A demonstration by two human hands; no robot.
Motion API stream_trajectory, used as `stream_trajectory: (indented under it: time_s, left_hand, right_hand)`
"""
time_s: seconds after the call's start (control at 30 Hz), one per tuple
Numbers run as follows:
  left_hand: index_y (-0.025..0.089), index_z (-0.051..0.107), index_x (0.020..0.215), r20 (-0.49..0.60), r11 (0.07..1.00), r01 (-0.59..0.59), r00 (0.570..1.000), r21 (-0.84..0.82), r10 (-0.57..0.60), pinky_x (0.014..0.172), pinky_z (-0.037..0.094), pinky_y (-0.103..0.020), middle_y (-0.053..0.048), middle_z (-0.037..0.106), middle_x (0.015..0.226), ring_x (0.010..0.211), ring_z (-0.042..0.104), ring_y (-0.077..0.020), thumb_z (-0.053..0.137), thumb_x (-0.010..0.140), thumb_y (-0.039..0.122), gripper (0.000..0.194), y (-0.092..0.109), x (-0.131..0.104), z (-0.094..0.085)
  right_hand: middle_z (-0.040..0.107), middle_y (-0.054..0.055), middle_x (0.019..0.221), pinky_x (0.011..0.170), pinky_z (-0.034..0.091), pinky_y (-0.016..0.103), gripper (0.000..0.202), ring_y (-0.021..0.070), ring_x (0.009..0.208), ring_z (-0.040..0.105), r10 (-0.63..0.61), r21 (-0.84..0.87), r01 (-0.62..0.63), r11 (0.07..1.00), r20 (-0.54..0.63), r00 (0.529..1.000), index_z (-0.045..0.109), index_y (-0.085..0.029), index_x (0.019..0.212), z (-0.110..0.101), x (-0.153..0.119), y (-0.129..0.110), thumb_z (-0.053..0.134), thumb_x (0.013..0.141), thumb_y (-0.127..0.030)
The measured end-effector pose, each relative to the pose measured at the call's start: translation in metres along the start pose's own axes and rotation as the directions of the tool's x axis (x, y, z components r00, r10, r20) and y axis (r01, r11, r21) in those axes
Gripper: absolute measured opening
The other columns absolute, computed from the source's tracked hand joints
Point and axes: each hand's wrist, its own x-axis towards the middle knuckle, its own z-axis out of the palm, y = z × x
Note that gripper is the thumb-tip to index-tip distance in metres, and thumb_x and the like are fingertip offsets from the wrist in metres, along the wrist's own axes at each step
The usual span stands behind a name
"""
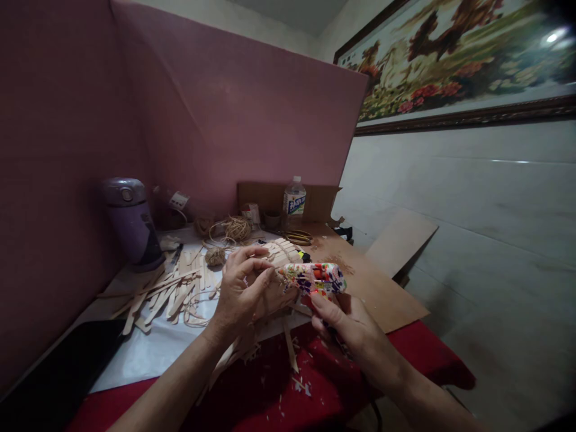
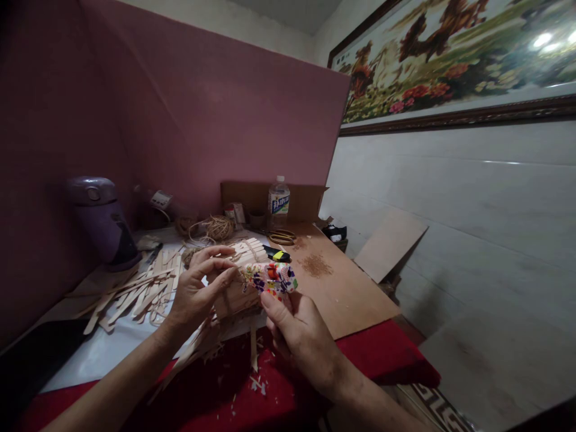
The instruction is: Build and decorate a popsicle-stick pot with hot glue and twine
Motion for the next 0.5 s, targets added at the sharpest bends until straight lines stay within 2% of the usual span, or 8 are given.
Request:
stream_trajectory:
  time_s: [0.3, 0.4, 0.5]
  left_hand:
    - [0.022, 0.068, 0.075, 0.004, 1.0, 0.0, 1.0, -0.005, 0.0, 0.098, 0.034, -0.045, -0.005, 0.063, 0.106, 0.107, 0.052, -0.0231, 0.062, 0.079, 0.022, 0.007, -0.001, 0.0, 0.0]
    - [0.022, 0.067, 0.074, 0.003, 1.0, 0.005, 1.0, -0.004, -0.005, 0.099, 0.034, -0.046, -0.005, 0.063, 0.106, 0.108, 0.052, -0.0233, 0.061, 0.079, 0.022, 0.008, -0.001, 0.0, 0.0]
    - [0.022, 0.067, 0.074, 0.005, 1.0, 0.01, 1.0, -0.003, -0.01, 0.098, 0.034, -0.046, -0.005, 0.062, 0.107, 0.108, 0.052, -0.0234, 0.061, 0.079, 0.023, 0.008, -0.001, 0.0, -0.001]
  right_hand:
    - [0.041, -0.004, 0.052, 0.038, 0.026, 0.018, 0.051, 0.0041, 0.041, 0.036, -0.11, -0.025, 0.11, 0.994, 0.007, 0.994, 0.044, -0.017, 0.058, -0.008, -0.002, 0.001, 0.049, 0.085, -0.06]
    - [0.043, -0.004, 0.055, 0.037, 0.027, 0.018, 0.046, 0.0057, 0.041, 0.037, -0.179, -0.011, 0.178, 0.984, -0.088, 0.98, 0.048, -0.018, 0.064, -0.02, 0.002, -0.006, 0.052, 0.084, -0.059]
    - [0.048, -0.003, 0.059, 0.038, 0.031, 0.02, 0.043, 0.0081, 0.044, 0.041, -0.303, -0.119, 0.282, 0.952, -0.23, 0.925, 0.049, -0.02, 0.068, -0.047, 0.012, -0.008, 0.053, 0.082, -0.061]
